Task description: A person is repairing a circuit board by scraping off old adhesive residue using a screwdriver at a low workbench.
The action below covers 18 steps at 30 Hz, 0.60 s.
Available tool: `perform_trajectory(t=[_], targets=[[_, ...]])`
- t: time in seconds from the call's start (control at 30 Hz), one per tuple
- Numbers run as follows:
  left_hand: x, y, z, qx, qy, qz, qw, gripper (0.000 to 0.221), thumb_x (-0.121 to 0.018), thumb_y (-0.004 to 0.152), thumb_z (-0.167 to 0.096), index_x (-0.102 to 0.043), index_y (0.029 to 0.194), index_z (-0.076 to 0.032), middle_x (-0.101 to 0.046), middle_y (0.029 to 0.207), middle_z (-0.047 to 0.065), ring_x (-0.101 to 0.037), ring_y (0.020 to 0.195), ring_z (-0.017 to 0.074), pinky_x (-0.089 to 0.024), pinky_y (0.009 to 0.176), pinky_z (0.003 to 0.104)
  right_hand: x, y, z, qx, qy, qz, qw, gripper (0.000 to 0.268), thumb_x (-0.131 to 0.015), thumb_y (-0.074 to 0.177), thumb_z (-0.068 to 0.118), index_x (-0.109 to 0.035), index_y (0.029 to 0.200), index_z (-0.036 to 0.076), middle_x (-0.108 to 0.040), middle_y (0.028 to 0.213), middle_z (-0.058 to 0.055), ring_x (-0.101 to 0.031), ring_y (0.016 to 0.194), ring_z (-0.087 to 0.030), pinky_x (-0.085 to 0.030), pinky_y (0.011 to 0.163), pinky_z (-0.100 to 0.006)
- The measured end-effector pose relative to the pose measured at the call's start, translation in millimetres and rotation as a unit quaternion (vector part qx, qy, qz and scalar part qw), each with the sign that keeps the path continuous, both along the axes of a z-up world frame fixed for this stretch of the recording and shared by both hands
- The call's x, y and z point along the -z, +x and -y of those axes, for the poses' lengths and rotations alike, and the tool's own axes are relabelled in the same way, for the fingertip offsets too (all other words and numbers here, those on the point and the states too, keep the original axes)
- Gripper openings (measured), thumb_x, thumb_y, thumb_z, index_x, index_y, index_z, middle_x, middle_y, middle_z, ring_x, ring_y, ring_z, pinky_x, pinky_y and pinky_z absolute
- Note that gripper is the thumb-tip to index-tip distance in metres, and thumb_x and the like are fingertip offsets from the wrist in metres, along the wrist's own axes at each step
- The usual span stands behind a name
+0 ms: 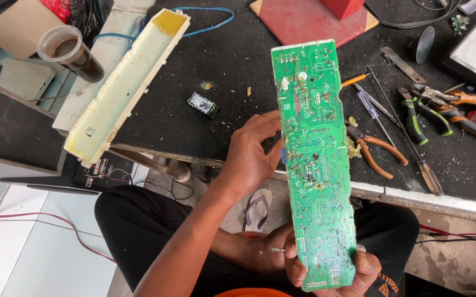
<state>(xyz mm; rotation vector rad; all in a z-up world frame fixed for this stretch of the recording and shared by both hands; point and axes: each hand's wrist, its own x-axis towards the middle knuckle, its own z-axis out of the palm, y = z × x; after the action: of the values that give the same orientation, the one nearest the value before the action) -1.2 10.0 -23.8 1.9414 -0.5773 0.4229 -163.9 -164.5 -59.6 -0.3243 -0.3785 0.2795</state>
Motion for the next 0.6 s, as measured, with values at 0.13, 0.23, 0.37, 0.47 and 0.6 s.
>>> perform_trajectory(t=[0.13, 0.23, 0.37, 0.47, 0.6], targets=[[-19, -12, -7, -0.007, -0.004, 0.067, 0.998, 0.027, -0.07, 0.101, -0.012, -0.067, 0.128, -0.009, -0.066, 0.139, 0.016, -0.067, 0.129, 0.0299, -0.048, 0.11, 0.046, 6, 2, 4, -0.012, 0.004, 0.002, 1.0, 0.086, -0.059, 0.099, 0.05, -0.047, 0.125, -0.031, -0.061, 0.108, -0.041, -0.063, 0.071, -0.038, -0.049, 0.056, -0.041], [-39, -34, -13, -0.039, -0.021, 0.141, 0.989, 0.027, -0.073, 0.102, -0.006, -0.067, 0.129, -0.005, -0.068, 0.134, 0.012, -0.071, 0.122, 0.0271, -0.057, 0.103, 0.042, 15, -3, 9, -0.024, 0.02, -0.033, 0.999, 0.089, -0.062, 0.098, 0.049, -0.042, 0.124, -0.034, -0.058, 0.108, -0.044, -0.064, 0.075, -0.041, -0.053, 0.059, -0.042], [-8, -65, -30, -0.049, -0.009, 0.198, 0.979, 0.022, -0.063, 0.104, -0.001, -0.063, 0.126, -0.002, -0.071, 0.11, 0.013, -0.069, 0.095, 0.0245, -0.058, 0.082, 0.035, 15, -6, 7, -0.012, 0.051, -0.029, 0.998, 0.083, -0.058, 0.1, 0.046, -0.04, 0.123, -0.031, -0.054, 0.108, -0.047, -0.064, 0.078, -0.045, -0.054, 0.064, -0.043], [39, -92, -34, -0.02, -0.019, 0.204, 0.979, 0.043, -0.066, 0.097, 0.006, -0.058, 0.136, -0.01, -0.07, 0.094, 0.006, -0.065, 0.081, 0.0176, -0.057, 0.07, 0.031, 2, -3, 5, 0.016, 0.012, -0.024, 0.999, 0.084, -0.059, 0.099, 0.049, -0.047, 0.115, -0.033, -0.059, 0.102, -0.044, -0.064, 0.072, -0.04, -0.053, 0.057, -0.04], [99, -129, -40, 0.141, 0.101, -0.041, 0.984, 0.025, -0.066, 0.098, -0.005, -0.07, 0.122, -0.002, -0.071, 0.123, 0.015, -0.069, 0.109, 0.0316, -0.058, 0.094, 0.043, 6, -3, 11, -0.015, 0.027, -0.02, 0.999, 0.076, -0.063, 0.101, 0.045, -0.041, 0.13, -0.022, -0.056, 0.109, -0.045, -0.062, 0.077, -0.043, -0.052, 0.067, -0.044]])
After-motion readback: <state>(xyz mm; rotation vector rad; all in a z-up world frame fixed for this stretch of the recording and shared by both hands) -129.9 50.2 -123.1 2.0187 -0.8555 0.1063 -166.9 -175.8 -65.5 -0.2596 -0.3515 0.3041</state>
